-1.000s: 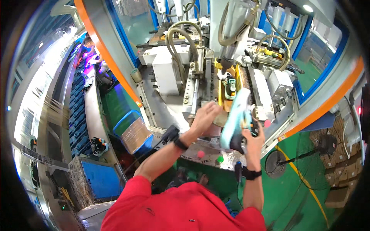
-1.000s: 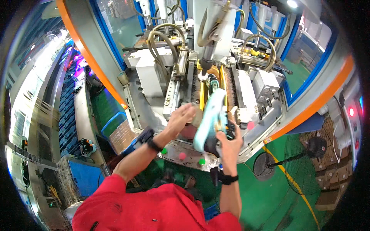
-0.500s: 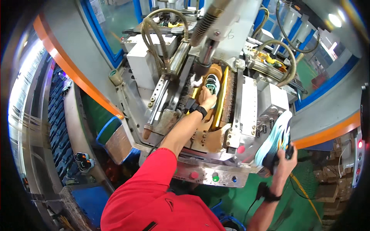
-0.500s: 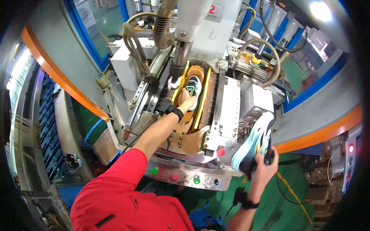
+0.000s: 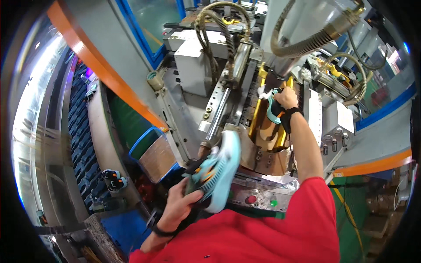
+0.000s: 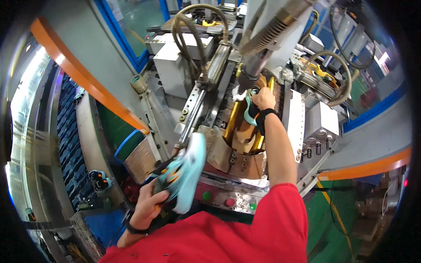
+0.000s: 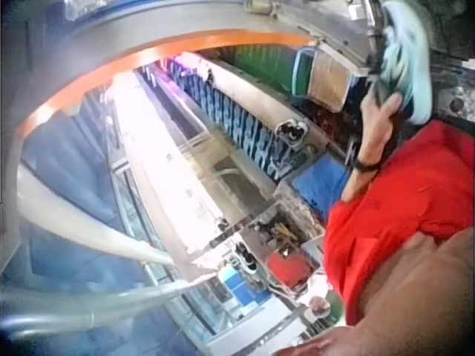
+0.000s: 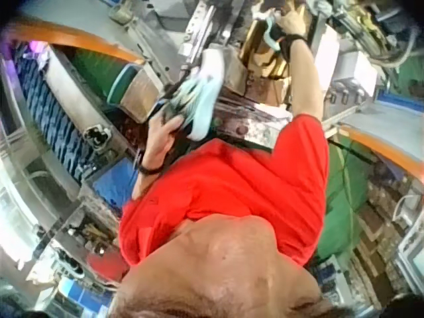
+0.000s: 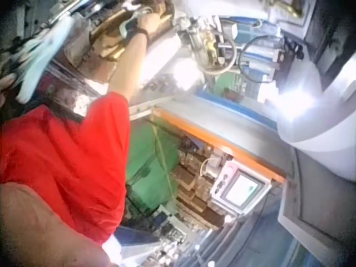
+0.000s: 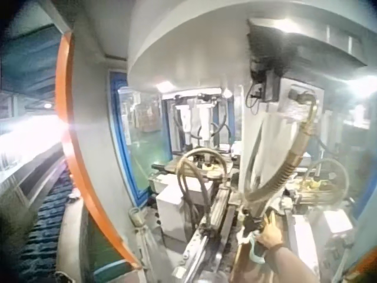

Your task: Operates machinery and uses a handheld scanner to process shoes on a factory assembly line.

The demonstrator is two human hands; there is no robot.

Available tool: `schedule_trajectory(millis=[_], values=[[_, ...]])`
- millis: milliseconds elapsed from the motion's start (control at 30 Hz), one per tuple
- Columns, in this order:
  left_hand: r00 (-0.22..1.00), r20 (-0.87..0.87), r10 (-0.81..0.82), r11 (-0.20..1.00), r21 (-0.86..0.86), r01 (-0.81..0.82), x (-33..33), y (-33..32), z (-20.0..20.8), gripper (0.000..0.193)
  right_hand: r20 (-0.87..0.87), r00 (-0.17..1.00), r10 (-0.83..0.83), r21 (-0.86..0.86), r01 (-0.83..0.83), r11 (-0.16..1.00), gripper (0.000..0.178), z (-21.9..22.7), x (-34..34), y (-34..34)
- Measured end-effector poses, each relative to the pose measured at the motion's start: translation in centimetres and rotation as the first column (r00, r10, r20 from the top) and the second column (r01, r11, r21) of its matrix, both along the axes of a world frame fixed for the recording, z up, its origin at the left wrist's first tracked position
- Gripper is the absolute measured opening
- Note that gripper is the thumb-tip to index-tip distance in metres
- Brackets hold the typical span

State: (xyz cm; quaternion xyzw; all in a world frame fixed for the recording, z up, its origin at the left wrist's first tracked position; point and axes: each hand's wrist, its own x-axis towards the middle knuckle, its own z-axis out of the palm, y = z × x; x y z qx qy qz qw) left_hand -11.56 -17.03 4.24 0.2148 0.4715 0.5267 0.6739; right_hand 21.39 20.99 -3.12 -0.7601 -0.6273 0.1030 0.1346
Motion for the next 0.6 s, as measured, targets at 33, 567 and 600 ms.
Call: schedule_trajectory(millis=[33, 567, 600], values=[[0.997, -0.031, 0.069, 0.998, 0.008, -0.069, -1.0, -1.7, 1.2, 0.052, 0.038, 0.999, 0.000, 0.138, -0.005, 0.990, 0.047, -4.2, 0.7, 1.1], [0.521, -0.660, 0.541, 0.798, 0.205, -0.567, 3.6, -24.1, -5.1, 0.040, -0.265, 0.561, 0.784, 0.424, -0.663, 0.618, 0.008, -8.3, -13.8, -32.6], [0.213, -0.923, 0.322, 0.917, 0.248, -0.313, 4.2, -25.8, -5.9, 0.039, -0.210, 0.586, 0.782, 0.355, -0.700, 0.620, 0.007, -11.8, -14.0, -32.9]])
